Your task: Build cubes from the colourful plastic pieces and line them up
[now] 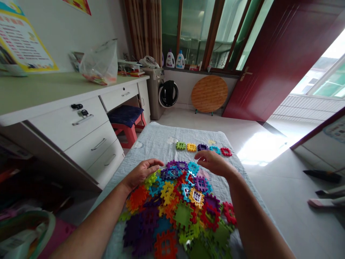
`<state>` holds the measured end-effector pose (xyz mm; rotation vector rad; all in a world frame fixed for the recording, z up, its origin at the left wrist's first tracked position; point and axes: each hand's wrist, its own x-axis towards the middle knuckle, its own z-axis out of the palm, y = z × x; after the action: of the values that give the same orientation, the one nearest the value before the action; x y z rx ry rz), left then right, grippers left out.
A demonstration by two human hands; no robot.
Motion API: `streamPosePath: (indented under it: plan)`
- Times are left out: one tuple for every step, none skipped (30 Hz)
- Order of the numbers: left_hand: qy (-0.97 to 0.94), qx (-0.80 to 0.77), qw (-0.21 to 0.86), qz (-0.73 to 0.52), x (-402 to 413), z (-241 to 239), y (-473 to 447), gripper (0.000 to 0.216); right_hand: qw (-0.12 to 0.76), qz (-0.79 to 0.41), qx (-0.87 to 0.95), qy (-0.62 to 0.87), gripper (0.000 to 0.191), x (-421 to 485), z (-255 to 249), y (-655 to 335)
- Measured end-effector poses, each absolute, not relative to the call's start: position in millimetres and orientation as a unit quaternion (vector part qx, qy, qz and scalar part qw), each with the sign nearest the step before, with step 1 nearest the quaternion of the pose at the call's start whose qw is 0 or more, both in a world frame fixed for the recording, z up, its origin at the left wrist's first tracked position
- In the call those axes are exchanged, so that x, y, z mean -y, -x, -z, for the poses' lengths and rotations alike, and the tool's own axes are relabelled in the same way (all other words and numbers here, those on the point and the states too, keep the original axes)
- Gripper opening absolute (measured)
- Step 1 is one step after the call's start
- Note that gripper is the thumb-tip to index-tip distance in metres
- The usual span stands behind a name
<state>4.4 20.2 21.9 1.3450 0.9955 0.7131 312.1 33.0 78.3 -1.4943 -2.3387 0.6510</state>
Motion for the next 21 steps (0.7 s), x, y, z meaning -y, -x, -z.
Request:
streamPosePath:
  plan:
    - [-0.58, -0.431, 0.615, -0.316, -20.4, -21.8, -4.0, 0.041, 0.13, -0.227, 0.811, 0.523, 0.019, -33.1, -77.4, -314.6]
    - [-0.578, -0.432, 0.613, -0.321, -20.6, -21.7, -3.6, 0.041, 0.113, -0.223, 0.811, 0.529, 0.017, -33.3, -75.2, -316.0]
    - [-0.577, -0.435, 0.611, -0.324, -20.7, -21.8, -3.2, 0.042, 0.096, -0.213, 0.812, 0.534, 0.015, -33.7, -71.6, -316.3]
    - [-0.576, -0.438, 0.609, -0.324, -20.7, -22.0, -2.9, 0.042, 0.084, -0.199, 0.814, 0.539, 0.015, -34.1, -67.0, -315.5]
    - [-0.576, -0.441, 0.608, -0.322, -20.7, -22.2, -2.7, 0.042, 0.077, -0.184, 0.817, 0.541, 0.016, -34.6, -61.7, -313.9]
    - [-0.576, -0.445, 0.607, -0.32, -20.6, -22.4, -2.5, 0.042, 0.075, -0.17, 0.821, 0.54, 0.017, -35.1, -56.1, -311.7]
    - [-0.575, -0.448, 0.606, -0.319, -20.6, -22.6, -2.5, 0.041, 0.075, -0.16, 0.825, 0.537, 0.02, -35.5, -50.5, -309.3]
    - [-0.575, -0.449, 0.605, -0.321, -20.5, -22.8, -2.5, 0.041, 0.073, -0.151, 0.828, 0.535, 0.023, -35.8, -45.2, -306.9]
    - [-0.574, -0.449, 0.604, -0.322, -20.4, -22.8, -2.6, 0.041, 0.067, -0.145, 0.83, 0.535, 0.027, -35.8, -40.7, -304.7]
    - [-0.574, -0.447, 0.605, -0.324, -20.3, -22.9, -2.7, 0.04, 0.06, -0.141, 0.83, 0.536, 0.031, -35.7, -37.1, -303.0]
    - [-0.574, -0.444, 0.605, -0.326, -20.2, -22.9, -3.0, 0.04, 0.053, -0.137, 0.83, 0.539, 0.037, -35.3, -34.6, -301.8]
    - [-0.575, -0.442, 0.606, -0.327, -20.1, -23.0, -3.2, 0.039, 0.047, -0.135, 0.828, 0.542, 0.042, -34.8, -33.2, -301.2]
    - [-0.577, -0.439, 0.606, -0.327, -20.0, -23.1, -3.5, 0.038, 0.042, -0.133, 0.826, 0.546, 0.047, -34.1, -32.9, -301.2]
    - [-0.58, -0.437, 0.605, -0.327, -19.9, -23.4, -3.7, 0.038, 0.036, -0.132, 0.823, 0.551, 0.05, -33.4, -33.5, -301.6]
    - [-0.582, -0.437, 0.603, -0.327, -19.9, -23.7, -4.0, 0.037, 0.027, -0.13, 0.821, 0.555, 0.052, -32.6, -34.8, -302.3]
    - [-0.583, -0.438, 0.602, -0.326, -19.8, -24.1, -4.2, 0.037, 0.015, -0.127, 0.818, 0.56, 0.053, -31.9, -36.7, -303.4]
    - [-0.584, -0.439, 0.601, -0.324, -19.8, -24.5, -4.4, 0.037, 0.003, -0.123, 0.815, 0.566, 0.052, -31.3, -38.7, -304.7]
    - [-0.584, -0.44, 0.602, -0.323, -19.8, -24.9, -4.5, 0.037, -0.008, -0.117, 0.811, 0.573, 0.051, -30.8, -40.7, -306.0]
    - [-0.583, -0.439, 0.603, -0.321, -19.8, -25.2, -4.6, 0.038, -0.016, -0.109, 0.807, 0.58, 0.049, -30.4, -42.6, -307.5]
    - [-0.581, -0.438, 0.606, -0.321, -19.9, -25.3, -4.7, 0.038, -0.024, -0.099, 0.803, 0.588, 0.047, -30.0, -44.1, -308.8]
    - [-0.579, -0.436, 0.608, -0.322, -20.0, -25.4, -4.7, 0.037, -0.03, -0.089, 0.799, 0.594, 0.044, -29.7, -45.1, -310.1]
